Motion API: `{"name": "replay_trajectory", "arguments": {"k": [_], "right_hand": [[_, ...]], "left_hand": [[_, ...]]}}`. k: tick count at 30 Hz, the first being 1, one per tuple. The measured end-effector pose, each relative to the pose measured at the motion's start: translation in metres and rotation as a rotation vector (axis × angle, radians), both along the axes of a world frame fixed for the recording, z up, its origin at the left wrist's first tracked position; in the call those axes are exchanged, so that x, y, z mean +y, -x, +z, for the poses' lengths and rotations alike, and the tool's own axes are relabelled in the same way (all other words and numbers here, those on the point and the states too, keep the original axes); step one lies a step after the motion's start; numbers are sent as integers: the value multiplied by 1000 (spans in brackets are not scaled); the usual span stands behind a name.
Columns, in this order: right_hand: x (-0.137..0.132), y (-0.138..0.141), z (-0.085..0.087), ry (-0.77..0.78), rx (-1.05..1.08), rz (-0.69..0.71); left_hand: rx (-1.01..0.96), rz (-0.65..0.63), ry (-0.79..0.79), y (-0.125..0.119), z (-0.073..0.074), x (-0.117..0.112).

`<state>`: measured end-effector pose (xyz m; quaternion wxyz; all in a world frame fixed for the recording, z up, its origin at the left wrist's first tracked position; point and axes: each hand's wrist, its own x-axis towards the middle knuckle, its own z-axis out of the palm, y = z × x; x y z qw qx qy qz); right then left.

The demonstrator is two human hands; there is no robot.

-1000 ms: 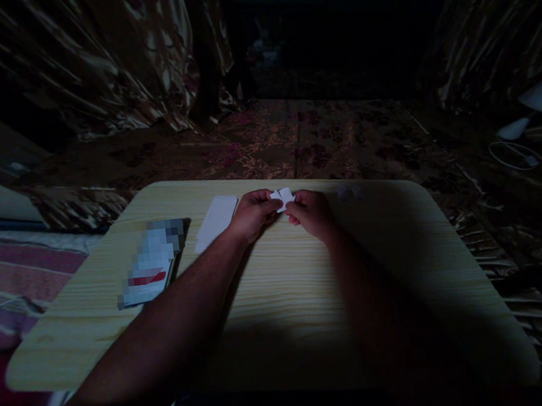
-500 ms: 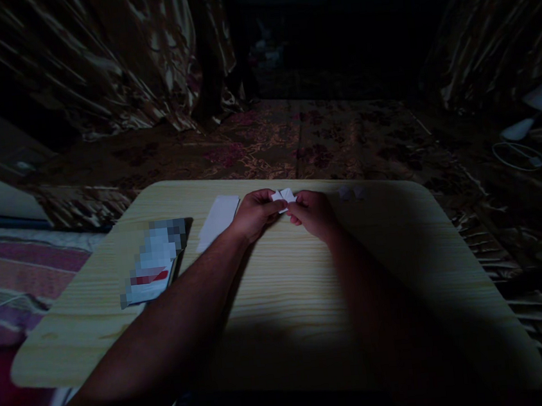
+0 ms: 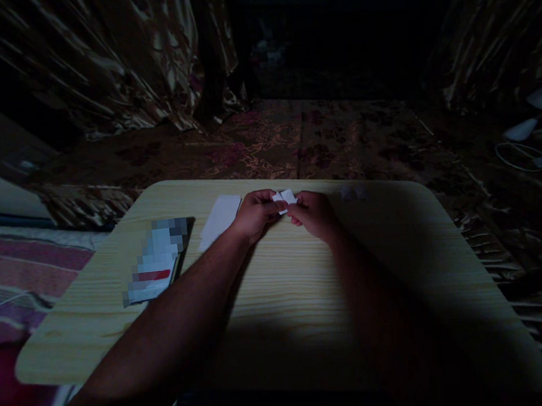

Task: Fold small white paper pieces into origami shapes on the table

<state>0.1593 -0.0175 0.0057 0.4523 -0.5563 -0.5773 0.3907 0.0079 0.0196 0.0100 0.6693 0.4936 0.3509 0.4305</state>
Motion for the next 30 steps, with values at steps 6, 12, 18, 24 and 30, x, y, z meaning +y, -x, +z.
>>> {"name": "replay_trajectory", "arguments": {"k": [6, 12, 18, 24, 30], "right_hand": [[-1, 0, 1, -6, 14, 4], [0, 0, -1, -23, 15, -10], [0, 0, 0, -20, 7, -18], [0, 1, -1, -14, 27, -8], [-1, 2, 0, -25, 25, 12]], "left_hand": [[1, 21, -12, 0, -1, 1], [37, 13, -40, 1, -3, 2], [24, 6, -31, 1, -4, 3], [-19, 22, -16, 1, -6, 4], [-39, 62, 21, 0, -4, 3]]}}
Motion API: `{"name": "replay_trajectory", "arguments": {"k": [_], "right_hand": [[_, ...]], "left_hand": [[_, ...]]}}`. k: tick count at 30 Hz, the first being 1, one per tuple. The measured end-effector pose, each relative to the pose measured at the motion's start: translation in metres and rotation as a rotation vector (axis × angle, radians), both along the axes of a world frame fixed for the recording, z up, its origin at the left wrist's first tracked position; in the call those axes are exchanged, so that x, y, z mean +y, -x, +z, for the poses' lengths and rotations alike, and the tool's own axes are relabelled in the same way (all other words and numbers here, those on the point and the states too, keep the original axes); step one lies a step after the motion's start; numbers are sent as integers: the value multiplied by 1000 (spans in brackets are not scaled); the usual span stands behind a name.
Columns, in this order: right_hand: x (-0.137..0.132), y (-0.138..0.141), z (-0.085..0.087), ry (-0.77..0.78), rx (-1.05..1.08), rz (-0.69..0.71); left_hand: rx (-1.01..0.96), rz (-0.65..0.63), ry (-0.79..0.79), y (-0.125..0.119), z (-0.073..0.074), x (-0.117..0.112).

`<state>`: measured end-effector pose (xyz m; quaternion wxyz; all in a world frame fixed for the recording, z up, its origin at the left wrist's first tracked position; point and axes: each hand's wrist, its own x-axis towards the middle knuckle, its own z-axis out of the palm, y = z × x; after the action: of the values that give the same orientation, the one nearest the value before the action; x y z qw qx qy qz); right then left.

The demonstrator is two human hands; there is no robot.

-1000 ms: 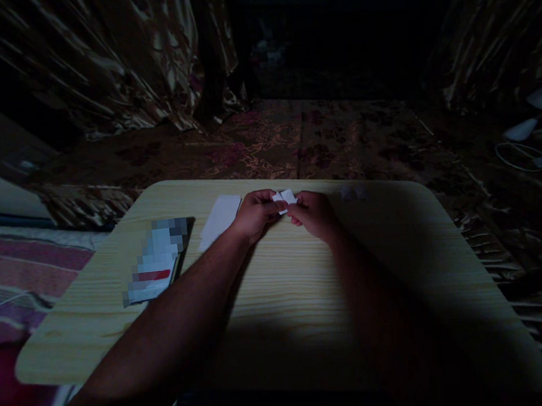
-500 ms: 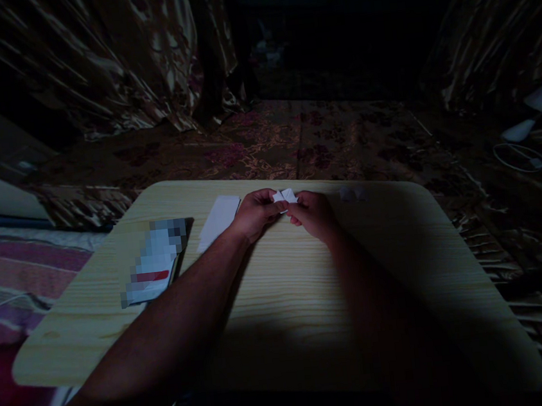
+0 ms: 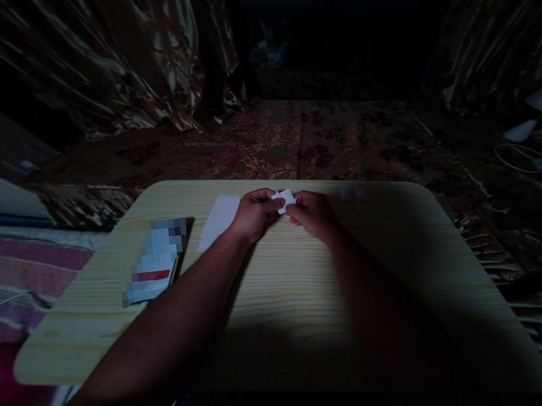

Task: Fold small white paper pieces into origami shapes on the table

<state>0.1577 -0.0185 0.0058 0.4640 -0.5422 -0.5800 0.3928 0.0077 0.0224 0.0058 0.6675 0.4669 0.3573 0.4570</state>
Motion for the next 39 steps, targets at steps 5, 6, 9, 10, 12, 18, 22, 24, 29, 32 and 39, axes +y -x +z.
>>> {"name": "replay_trajectory", "arguments": {"k": [5, 6, 9, 10, 12, 18, 22, 24, 29, 32, 39], "right_hand": [[2, 0, -1, -10, 7, -17], [2, -1, -2, -14, 9, -17], [2, -2, -3, -20, -2, -18], [2, -2, -3, -20, -10, -17], [2, -2, -3, -17, -18, -21], [3, 0, 1, -11, 48, -52], [5, -2, 2, -42, 123, -109], [5, -3, 1, -57, 102, -117], [4, -6, 0, -115, 48, -63], [4, -8, -2, -123, 43, -56], [5, -11, -5, -141, 116, 26]], "left_hand": [[3, 22, 2, 0, 2, -1], [-2, 21, 2, 0, 3, -1], [-15, 17, -2, 0, 3, -1], [-14, 16, -5, 0, 3, -1], [-3, 17, -15, 0, 2, 0], [75, 37, -92, -1, -1, -1], [224, 7, -217, -1, -7, -1], [295, -30, -255, -1, -9, -1], [347, -87, -302, -1, -9, -2], [351, -103, -299, 0, -8, -3], [367, -129, -321, 1, -7, -2]]}}
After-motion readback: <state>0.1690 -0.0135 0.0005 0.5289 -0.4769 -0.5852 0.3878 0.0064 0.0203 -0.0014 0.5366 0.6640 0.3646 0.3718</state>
